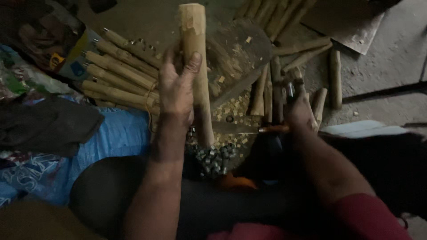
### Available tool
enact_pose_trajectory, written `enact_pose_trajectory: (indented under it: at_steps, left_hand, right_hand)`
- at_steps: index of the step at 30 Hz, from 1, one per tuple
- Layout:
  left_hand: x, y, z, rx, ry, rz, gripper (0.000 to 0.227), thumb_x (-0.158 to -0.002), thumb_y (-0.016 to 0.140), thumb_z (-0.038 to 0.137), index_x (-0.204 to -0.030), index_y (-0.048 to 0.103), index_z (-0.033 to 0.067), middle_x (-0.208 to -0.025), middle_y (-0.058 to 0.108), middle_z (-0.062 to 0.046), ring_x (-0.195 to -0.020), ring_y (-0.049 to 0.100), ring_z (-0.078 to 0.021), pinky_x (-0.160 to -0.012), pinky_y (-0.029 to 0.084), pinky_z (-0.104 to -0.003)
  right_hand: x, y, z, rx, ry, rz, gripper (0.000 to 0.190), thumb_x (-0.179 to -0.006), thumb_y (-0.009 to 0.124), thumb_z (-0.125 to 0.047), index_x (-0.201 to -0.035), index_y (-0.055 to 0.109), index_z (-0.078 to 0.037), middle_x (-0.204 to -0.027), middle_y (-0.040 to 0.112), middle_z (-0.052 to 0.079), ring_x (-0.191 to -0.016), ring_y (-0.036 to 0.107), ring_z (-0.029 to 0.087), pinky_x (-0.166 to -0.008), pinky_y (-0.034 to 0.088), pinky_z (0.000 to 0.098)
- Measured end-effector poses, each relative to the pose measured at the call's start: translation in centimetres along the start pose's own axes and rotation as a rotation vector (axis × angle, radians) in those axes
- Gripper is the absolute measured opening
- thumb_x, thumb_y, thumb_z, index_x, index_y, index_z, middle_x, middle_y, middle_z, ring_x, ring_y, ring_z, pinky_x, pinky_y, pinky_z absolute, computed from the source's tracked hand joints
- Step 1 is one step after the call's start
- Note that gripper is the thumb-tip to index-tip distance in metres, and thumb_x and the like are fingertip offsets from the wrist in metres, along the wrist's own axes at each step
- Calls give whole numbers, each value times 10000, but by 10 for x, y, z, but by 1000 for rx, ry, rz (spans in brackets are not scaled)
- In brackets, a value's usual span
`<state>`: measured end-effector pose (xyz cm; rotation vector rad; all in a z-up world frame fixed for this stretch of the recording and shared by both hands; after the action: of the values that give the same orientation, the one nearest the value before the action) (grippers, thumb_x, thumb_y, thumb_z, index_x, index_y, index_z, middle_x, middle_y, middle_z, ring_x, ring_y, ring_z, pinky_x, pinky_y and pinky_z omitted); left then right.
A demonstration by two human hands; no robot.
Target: The person hammers a metal ring onto a wooden dowel, then uses a large knife to shave and smooth the wood. They inspect the dowel and continue shaping it with a file, producing wood shavings.
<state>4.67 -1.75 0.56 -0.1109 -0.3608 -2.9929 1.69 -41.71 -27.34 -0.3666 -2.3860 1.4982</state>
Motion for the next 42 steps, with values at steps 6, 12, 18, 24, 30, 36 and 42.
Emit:
enact_pose_trajectory:
  at_steps: [6, 12, 18, 24, 30, 36, 42]
  left_hand:
    - [-6, -4, -6, -163, -226, 86, 610, -998, 612, 356, -1525, 398, 136, -1236, 657, -69, -1005, 707, -140, -799, 633, -317]
    - [-3, 5, -10, 129, -79, -150, 643, -1010, 648, 308, -1563, 454, 44, -1306, 634, -159, -1019, 653, -240, -808, 582, -368]
    - [-7, 4, -4, -265, 111, -213, 645, -979, 769, 321, -1503, 519, 40, -1389, 659, -129, -1194, 651, -193, -954, 568, -332]
    - [0, 23, 19, -317, 56, -241, 739, -835, 847, 255, -1493, 536, 124, -1232, 725, -140, -1087, 724, -233, -886, 619, -348]
    - [5, 26, 33, -603, 268, -212, 641, -925, 811, 248, -1495, 564, 90, -1422, 645, -130, -1300, 606, -262, -1039, 495, -380]
    - [18, 39, 52, -618, 471, -296, 611, -910, 755, 113, -1477, 541, 40, -1289, 619, -149, -1210, 623, -265, -987, 554, -387]
    - [6, 44, 18, -672, 244, -354, 553, -909, 599, 16, -1457, 561, 77, -1323, 612, -132, -1127, 672, -274, -889, 578, -429]
  right_hand:
    - [40, 97, 13, 561, -460, -370, 428, -988, 591, -270, -1372, 550, -85, -1241, 633, 163, -1063, 643, 316, -854, 542, 483]
    - [78, 149, 9, 724, -746, -774, 426, -984, 587, -330, -1330, 610, -83, -1218, 665, 152, -1041, 664, 304, -836, 545, 492]
    - [57, 121, -22, 636, -666, -1049, 411, -958, 626, -326, -1299, 655, -98, -1191, 697, 142, -1035, 677, 308, -842, 550, 483]
    - [34, 8, -99, 427, -542, -1020, 397, -933, 664, -321, -1268, 700, -112, -1164, 729, 132, -1028, 690, 311, -848, 555, 474]
    - [45, -143, -146, 281, -472, -918, 353, -907, 700, -301, -1205, 766, -124, -1018, 758, 112, -890, 699, 281, -770, 542, 455]
    - [67, -211, -133, -24, -251, -837, 382, -889, 737, -349, -1159, 794, -85, -773, 685, 88, -647, 597, 187, -581, 497, 362]
    - [59, -190, -157, -480, -294, -221, 488, -977, 743, -364, -1297, 669, -3, -1011, 712, 75, -852, 638, 131, -706, 537, 325]
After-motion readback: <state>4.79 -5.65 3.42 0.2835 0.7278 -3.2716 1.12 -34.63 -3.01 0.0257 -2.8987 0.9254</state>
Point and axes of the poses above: each hand's wrist, its own x-axis away from the middle knuckle, its own y-axis out of the palm, z = x × y, the point moved 4 cm from there along -x, towards the middle knuckle
